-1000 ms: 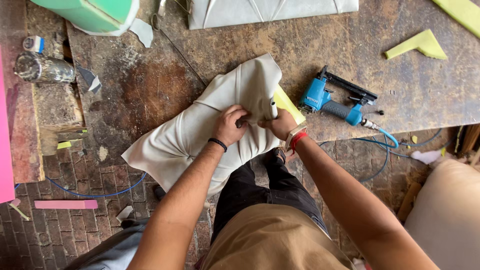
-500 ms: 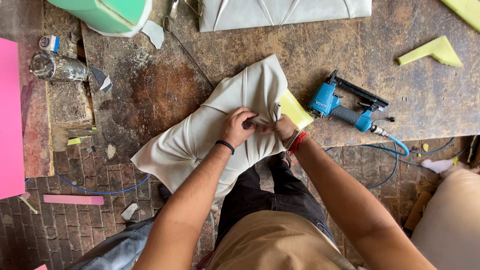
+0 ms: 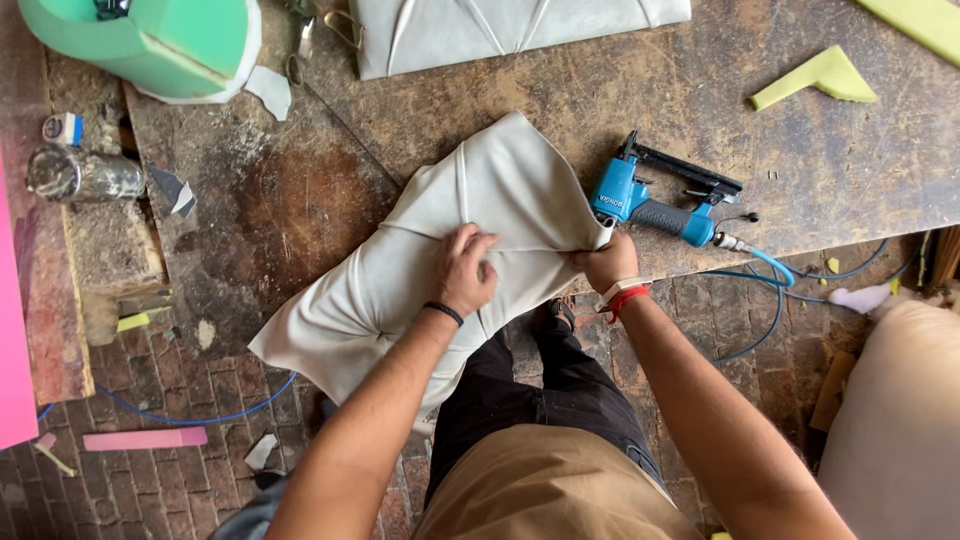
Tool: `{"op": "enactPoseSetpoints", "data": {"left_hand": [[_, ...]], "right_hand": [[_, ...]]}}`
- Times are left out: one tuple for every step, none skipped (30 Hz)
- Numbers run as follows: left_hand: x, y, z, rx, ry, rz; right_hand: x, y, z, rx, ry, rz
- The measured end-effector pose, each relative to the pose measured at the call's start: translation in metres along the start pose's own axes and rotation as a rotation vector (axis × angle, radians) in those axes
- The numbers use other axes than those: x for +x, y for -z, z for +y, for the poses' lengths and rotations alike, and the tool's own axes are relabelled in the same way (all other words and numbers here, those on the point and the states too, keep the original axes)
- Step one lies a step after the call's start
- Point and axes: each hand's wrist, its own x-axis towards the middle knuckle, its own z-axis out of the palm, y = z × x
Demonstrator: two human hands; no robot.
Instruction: The person secures a gray fabric over a yellow foam cushion using a staple gun, then flips the cushion and attaches a beige tufted fabric, pulling and stapling it into place to create a tufted finish.
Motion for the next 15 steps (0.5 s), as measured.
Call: {"op": "enactPoseSetpoints", "data": {"left_hand": [[0.002, -0.003, 0.006, 0.047, -0.032, -0.016], [0.007, -0.011, 0.014, 0.067, -0.096, -0.034], [0.012, -0.021, 0.023, 0.089, -0.157, -0.058], [0.014, -0.029, 0.030, 0.110, -0.217, -0.088], [0.016, -0.035, 0.035, 0.098, -0.198, -0.097], [0.018, -0.042, 0.038, 0.084, -0.180, -0.102], [0.020, -0.049, 0.040, 0.072, -0.168, -0.097], [0.020, -0.053, 0.039, 0.040, -0.160, -0.097], [0.020, -0.056, 0.038, 0.009, -0.146, -0.097], [0.019, -0.059, 0.036, -0.020, -0.128, -0.104], [0.018, -0.061, 0.034, -0.049, -0.120, -0.088], [0.018, -0.061, 0.033, -0.081, -0.111, -0.068], [0.017, -0.061, 0.033, -0.115, -0.101, -0.045], [0.016, -0.061, 0.031, -0.126, -0.107, -0.049], [0.015, -0.059, 0.030, -0.136, -0.114, -0.054]], "right_hand": [[0.003, -0.001, 0.006, 0.035, -0.011, -0.017], [0.005, -0.002, 0.010, 0.069, -0.021, -0.037], [0.006, -0.003, 0.012, 0.094, -0.010, -0.045], [0.005, -0.003, 0.012, 0.121, -0.005, -0.054], [0.003, -0.002, 0.013, 0.147, -0.001, -0.062], [-0.002, 0.001, 0.013, 0.142, 0.031, -0.068], [-0.006, 0.003, 0.013, 0.138, 0.074, -0.070], [-0.010, 0.007, 0.012, 0.133, 0.120, -0.072], [-0.013, 0.013, 0.011, 0.103, 0.108, -0.085], [-0.019, 0.017, 0.013, 0.076, 0.089, -0.104], [-0.025, 0.019, 0.015, 0.053, 0.068, -0.124], [-0.028, 0.021, 0.018, 0.134, 0.065, -0.099], [-0.031, 0.024, 0.021, 0.210, 0.063, -0.074], [-0.032, 0.024, 0.025, 0.286, 0.062, -0.049], [-0.032, 0.023, 0.029, 0.355, -0.016, -0.004]]}}
